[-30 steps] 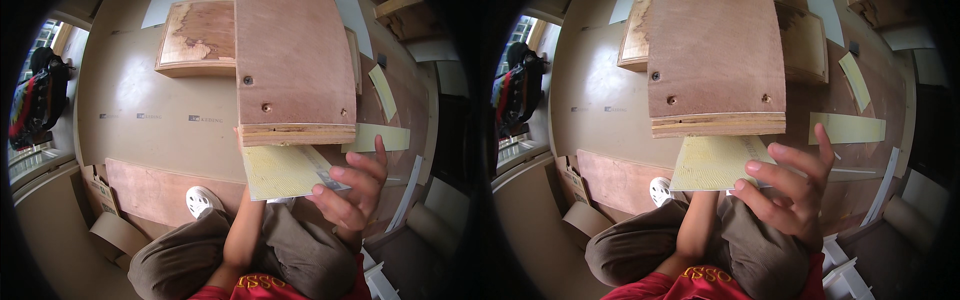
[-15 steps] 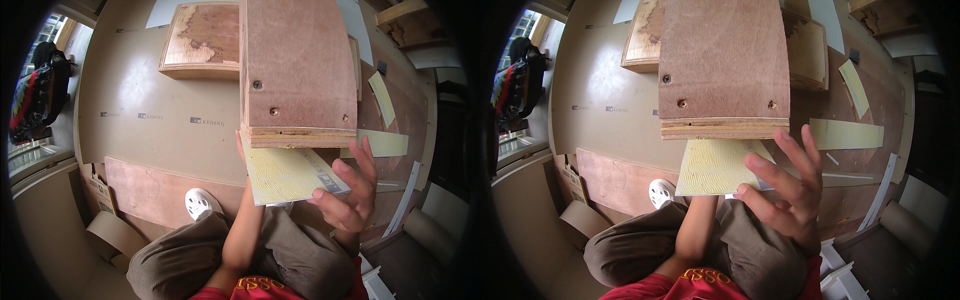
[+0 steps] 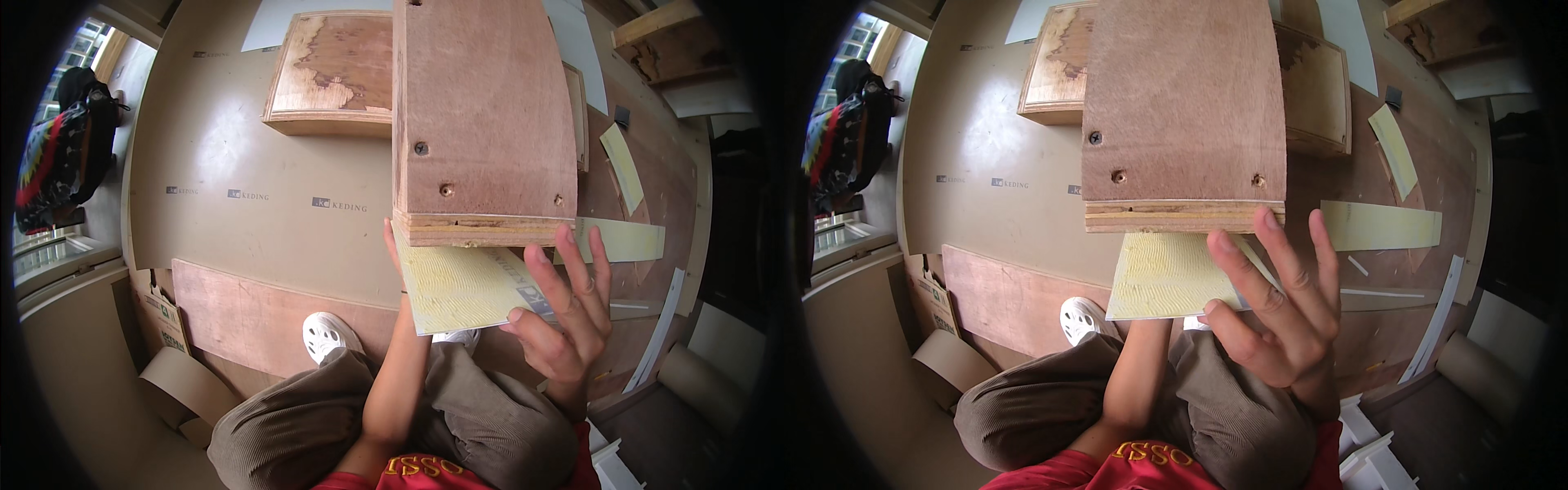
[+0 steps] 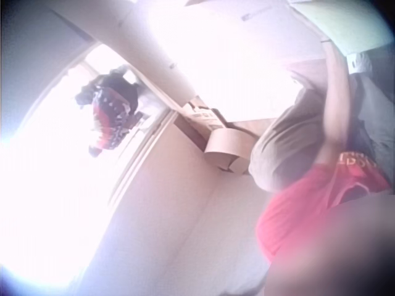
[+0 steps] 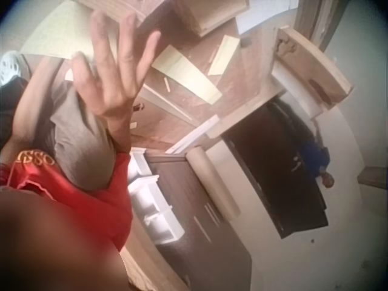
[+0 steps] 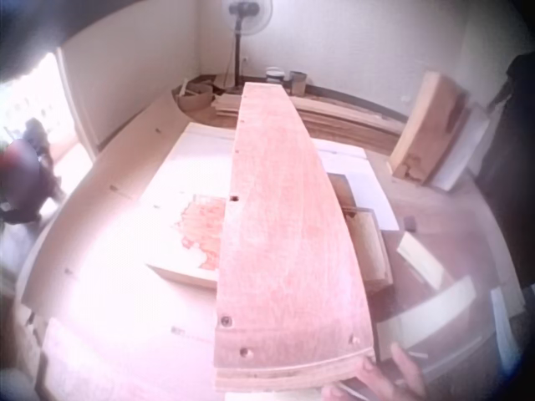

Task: The person sits on the floor and handles wooden panels and yellow foam inserts, aligning and fitting the foam into the wooden parts. They repeatedly pick up, position, and place the components while another person briefly assists.

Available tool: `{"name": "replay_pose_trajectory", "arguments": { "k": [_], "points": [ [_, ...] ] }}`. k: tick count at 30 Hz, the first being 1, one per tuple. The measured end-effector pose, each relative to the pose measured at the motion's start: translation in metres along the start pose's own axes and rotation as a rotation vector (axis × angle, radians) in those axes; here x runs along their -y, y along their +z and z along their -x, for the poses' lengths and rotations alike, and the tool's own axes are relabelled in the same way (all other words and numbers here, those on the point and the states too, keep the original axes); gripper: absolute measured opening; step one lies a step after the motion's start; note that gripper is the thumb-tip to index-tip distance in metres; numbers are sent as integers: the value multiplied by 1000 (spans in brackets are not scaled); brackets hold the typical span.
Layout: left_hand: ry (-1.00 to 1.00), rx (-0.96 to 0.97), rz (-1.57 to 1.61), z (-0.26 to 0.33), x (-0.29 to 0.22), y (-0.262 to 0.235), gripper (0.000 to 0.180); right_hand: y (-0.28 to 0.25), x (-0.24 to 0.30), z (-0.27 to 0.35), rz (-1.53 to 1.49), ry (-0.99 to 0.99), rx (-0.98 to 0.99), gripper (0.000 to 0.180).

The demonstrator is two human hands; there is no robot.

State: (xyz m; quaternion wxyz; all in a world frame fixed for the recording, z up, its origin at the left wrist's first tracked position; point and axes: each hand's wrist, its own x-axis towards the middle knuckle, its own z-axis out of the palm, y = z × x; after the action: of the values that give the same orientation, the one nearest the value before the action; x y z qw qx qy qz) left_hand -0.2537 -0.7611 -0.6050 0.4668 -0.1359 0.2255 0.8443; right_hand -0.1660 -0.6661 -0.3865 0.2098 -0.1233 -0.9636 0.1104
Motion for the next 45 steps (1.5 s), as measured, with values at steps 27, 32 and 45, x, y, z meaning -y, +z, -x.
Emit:
{"name": "replay_pose_trajectory", "arguments": {
  "k": [27, 32, 45],
  "points": [
    [-122, -122, 238, -27, 3, -38, 78, 9, 9, -7, 145, 3, -102, 18],
    [-95, -20, 307, -33, 6, -33, 73, 8, 10, -7, 135, 15, -112, 17],
    [-55, -15, 346, -40, 9, -21, 72, 7, 14, -5, 98, -3, -89, 27]
  ]
}}
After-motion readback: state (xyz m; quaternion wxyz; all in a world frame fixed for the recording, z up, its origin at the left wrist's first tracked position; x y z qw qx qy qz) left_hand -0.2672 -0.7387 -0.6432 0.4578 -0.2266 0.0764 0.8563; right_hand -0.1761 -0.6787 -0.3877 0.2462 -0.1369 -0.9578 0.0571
